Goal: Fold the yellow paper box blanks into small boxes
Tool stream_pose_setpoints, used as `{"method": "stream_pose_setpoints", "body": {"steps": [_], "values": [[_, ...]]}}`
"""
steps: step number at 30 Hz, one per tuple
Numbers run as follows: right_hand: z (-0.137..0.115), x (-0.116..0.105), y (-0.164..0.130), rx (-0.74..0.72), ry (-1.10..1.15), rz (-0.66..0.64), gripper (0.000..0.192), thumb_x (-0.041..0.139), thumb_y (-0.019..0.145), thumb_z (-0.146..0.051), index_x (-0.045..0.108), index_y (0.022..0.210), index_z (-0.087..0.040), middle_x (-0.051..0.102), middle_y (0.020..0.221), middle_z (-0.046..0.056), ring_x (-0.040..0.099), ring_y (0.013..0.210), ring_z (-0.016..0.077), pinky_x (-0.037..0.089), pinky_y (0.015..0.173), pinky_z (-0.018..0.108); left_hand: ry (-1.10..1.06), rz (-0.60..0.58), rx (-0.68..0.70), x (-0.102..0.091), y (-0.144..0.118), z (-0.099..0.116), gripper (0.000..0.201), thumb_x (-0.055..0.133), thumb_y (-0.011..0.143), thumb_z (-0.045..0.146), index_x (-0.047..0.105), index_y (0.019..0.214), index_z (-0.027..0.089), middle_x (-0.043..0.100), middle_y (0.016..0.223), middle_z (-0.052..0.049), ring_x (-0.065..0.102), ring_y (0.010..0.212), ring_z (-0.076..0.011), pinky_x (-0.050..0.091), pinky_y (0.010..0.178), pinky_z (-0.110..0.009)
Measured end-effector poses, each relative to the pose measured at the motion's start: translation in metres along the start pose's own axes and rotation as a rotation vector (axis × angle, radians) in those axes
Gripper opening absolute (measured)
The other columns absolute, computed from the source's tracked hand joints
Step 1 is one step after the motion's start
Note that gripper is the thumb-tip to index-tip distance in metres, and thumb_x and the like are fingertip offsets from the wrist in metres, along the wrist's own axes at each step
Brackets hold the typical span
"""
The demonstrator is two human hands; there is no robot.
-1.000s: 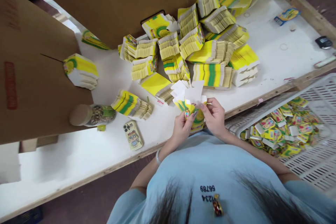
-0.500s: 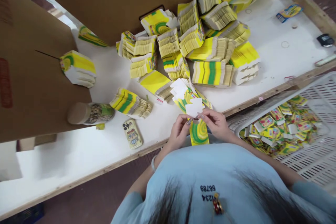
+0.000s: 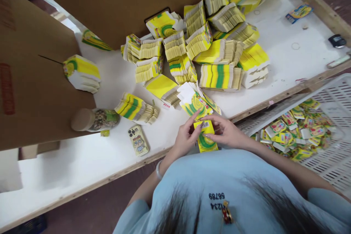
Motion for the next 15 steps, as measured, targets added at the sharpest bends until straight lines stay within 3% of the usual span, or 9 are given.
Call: {"method": "stream_pose_setpoints", "body": {"steps": [3,6,10,13,15], "values": [[0.0,-0.002,0.001,0.038,0.095,-0.022,0.044,0.071,0.087,-0.031,0.063,0.129,-0.021,0.075,0.105,0.006,0.072,0.086,0.017,0.06,0.074,0.028,0.015,-0.042,0.015,0.003,0.001,0.001,0.053,0.054,0.099,0.05,0.066,0.137,0.015,0.077,0.092,-0.008,0.059,0.065,-0.0127,0.055,0.064,-0.026],[0.003,-0.005,0.0,0.068,0.166,-0.108,0.052,0.074,0.086,-0.036,0.063,0.135,-0.022,0.076,0.109,0.006,0.072,0.09,0.0169,0.061,0.082,0.031,0.044,-0.069,0.064,0.004,0.001,0.002,0.051,0.049,0.101,0.048,0.064,0.139,0.016,0.077,0.109,-0.011,0.065,0.079,-0.0163,0.059,0.079,-0.032],[0.005,-0.002,0.0,0.089,0.278,-0.199,0.055,0.075,0.085,-0.047,0.066,0.135,-0.025,0.078,0.115,0.006,0.073,0.099,0.018,0.061,0.089,0.034,0.128,-0.173,0.074,0.008,0.002,0.002,0.053,0.035,0.106,0.044,0.052,0.15,0.019,0.075,0.091,-0.007,0.061,0.068,-0.016,0.056,0.068,-0.03],[0.005,-0.035,-0.01,0.089,0.233,0.013,0.048,0.07,0.087,-0.056,0.072,0.124,-0.025,0.078,0.115,0.008,0.075,0.099,0.0204,0.063,0.081,0.033,0.265,-0.126,0.131,-0.002,0.024,0.014,0.056,0.03,0.107,0.043,0.043,0.155,0.017,0.068,0.077,-0.004,0.057,0.06,-0.0155,0.05,0.063,-0.029],[0.008,-0.084,-0.039,0.094,0.062,0.236,0.047,0.067,0.088,-0.06,0.074,0.12,-0.025,0.077,0.118,0.01,0.075,0.097,0.0226,0.063,0.078,0.034,0.411,0.052,0.148,-0.017,0.051,0.024,0.057,0.034,0.106,0.045,0.037,0.157,0.017,0.066,0.073,-0.002,0.056,0.058,-0.0154,0.046,0.062,-0.027]]}}
Point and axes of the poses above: each hand's wrist, its own y-axis towards the middle knuckle, its own x-axis out of the palm, z = x × y, the point moved 7 cm from there along y, towards the middle knuckle
